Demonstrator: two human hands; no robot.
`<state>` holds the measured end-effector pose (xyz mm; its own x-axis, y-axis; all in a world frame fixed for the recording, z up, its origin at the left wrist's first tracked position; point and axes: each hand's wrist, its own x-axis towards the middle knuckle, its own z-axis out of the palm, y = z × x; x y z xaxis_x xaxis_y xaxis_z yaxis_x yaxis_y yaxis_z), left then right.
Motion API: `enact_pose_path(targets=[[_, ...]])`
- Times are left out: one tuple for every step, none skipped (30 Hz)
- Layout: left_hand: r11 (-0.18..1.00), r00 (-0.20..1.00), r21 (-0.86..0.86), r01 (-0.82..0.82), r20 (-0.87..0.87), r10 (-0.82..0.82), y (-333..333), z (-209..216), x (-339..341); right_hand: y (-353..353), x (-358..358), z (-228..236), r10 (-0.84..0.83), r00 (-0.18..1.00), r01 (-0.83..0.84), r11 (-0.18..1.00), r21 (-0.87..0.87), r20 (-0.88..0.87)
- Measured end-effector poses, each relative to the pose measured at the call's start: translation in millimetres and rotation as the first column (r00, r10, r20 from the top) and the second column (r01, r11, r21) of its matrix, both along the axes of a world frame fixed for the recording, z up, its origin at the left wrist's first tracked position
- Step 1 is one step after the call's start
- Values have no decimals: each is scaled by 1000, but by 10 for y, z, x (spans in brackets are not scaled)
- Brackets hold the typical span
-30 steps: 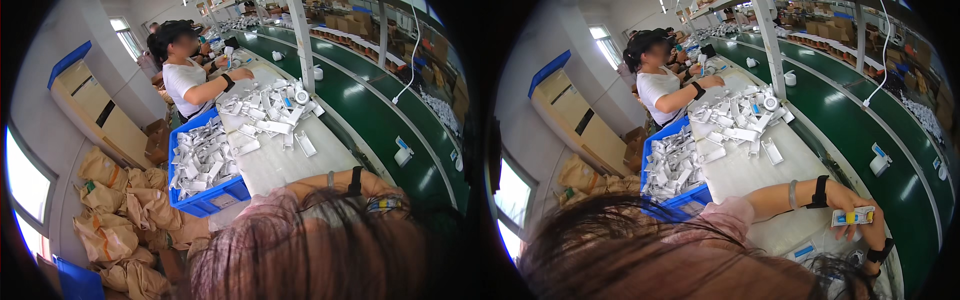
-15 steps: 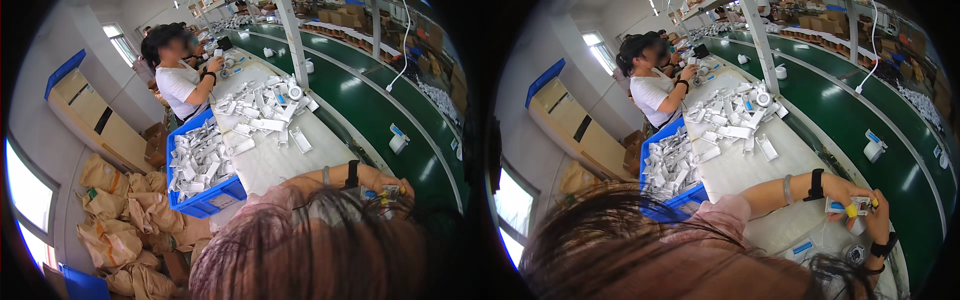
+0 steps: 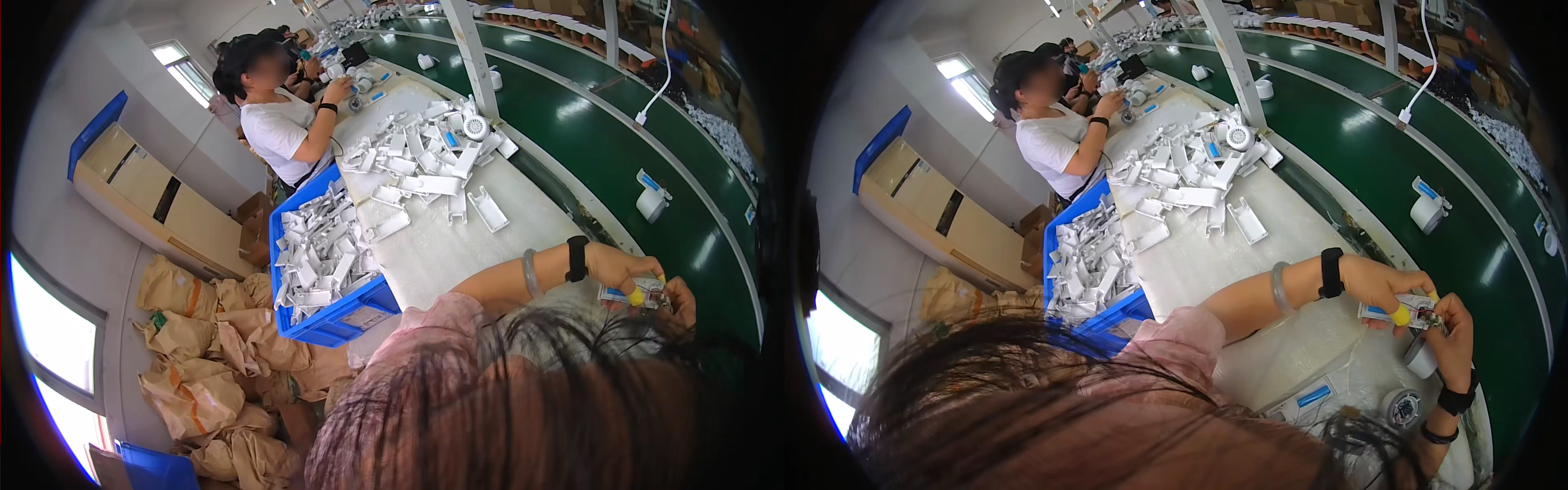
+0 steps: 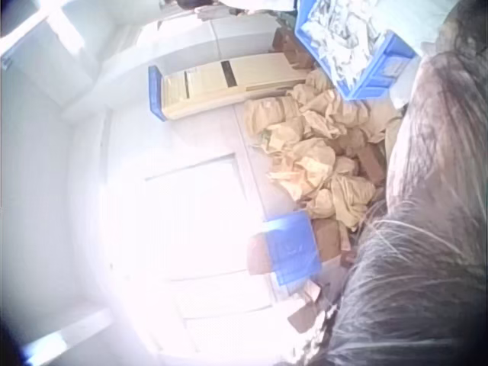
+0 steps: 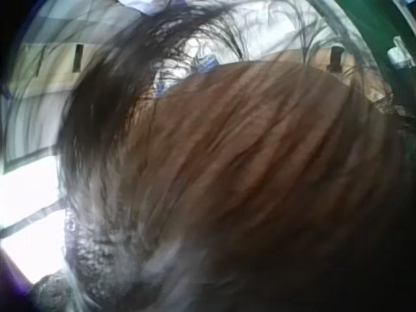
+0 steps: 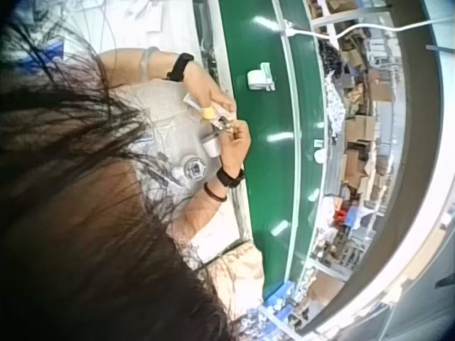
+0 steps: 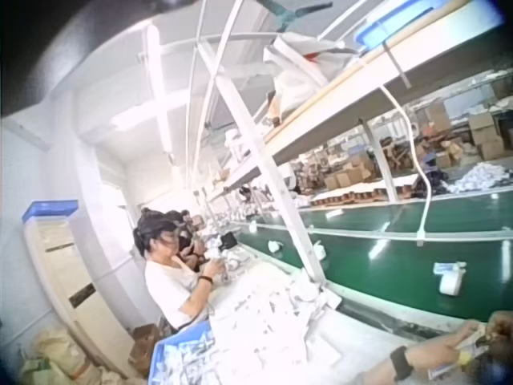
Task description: The worker is assembling small plastic electronic components on a production line, applying stickers and parts.
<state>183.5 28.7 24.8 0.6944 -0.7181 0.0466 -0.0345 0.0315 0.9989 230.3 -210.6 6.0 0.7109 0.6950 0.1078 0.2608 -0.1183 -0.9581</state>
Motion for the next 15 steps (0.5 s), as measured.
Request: enact_pose_path(targets=[[1000,1000,-2,-1,-4,1,12,29,-14,-6,-1,-1,1,1000,-1,1000,-2,-4],[985,996,146,-93,33,89,24,56,-21,-9,0,0,12,1000,-12,1000,-1,5],[940,982,287,-185,83,168,30,61,-25,-12,1,5,23,1000,-23,1000,1,14],[940,982,286,-188,81,171,30,53,-25,10,-27,53,26,1000,-26,1000,0,13],[904,967,351,-245,158,201,18,37,-16,46,-84,117,27,993,-19,997,-70,116],[860,946,410,-305,237,223,2,19,-4,76,-132,165,35,975,-5,990,-138,218],[859,945,410,-307,238,225,-12,-24,21,91,-157,191,37,975,-7,990,-138,219],[837,927,416,-356,273,259,-24,-80,48,103,-177,212,44,983,-23,993,-118,181],[812,905,420,-405,309,291,-33,-121,59,109,-185,224,52,988,-38,994,-98,142],[814,907,421,-401,307,288,-55,-109,46,107,-183,213,49,989,-35,995,-98,141],[812,889,378,-445,292,352,-83,-77,26,107,-180,197,19,999,-17,997,-74,32],[806,869,336,-488,272,413,-110,-69,13,105,-178,184,-8,997,4,999,-53,-79],[806,869,336,-488,272,413,-123,-164,46,121,-189,194,-9,997,5,999,-53,-79],[790,783,234,-567,452,428,-130,-300,107,152,-209,214,27,995,-32,999,-44,-100],[774,660,116,-623,609,440,-128,-425,168,175,-221,225,63,991,-67,997,-35,-121]])
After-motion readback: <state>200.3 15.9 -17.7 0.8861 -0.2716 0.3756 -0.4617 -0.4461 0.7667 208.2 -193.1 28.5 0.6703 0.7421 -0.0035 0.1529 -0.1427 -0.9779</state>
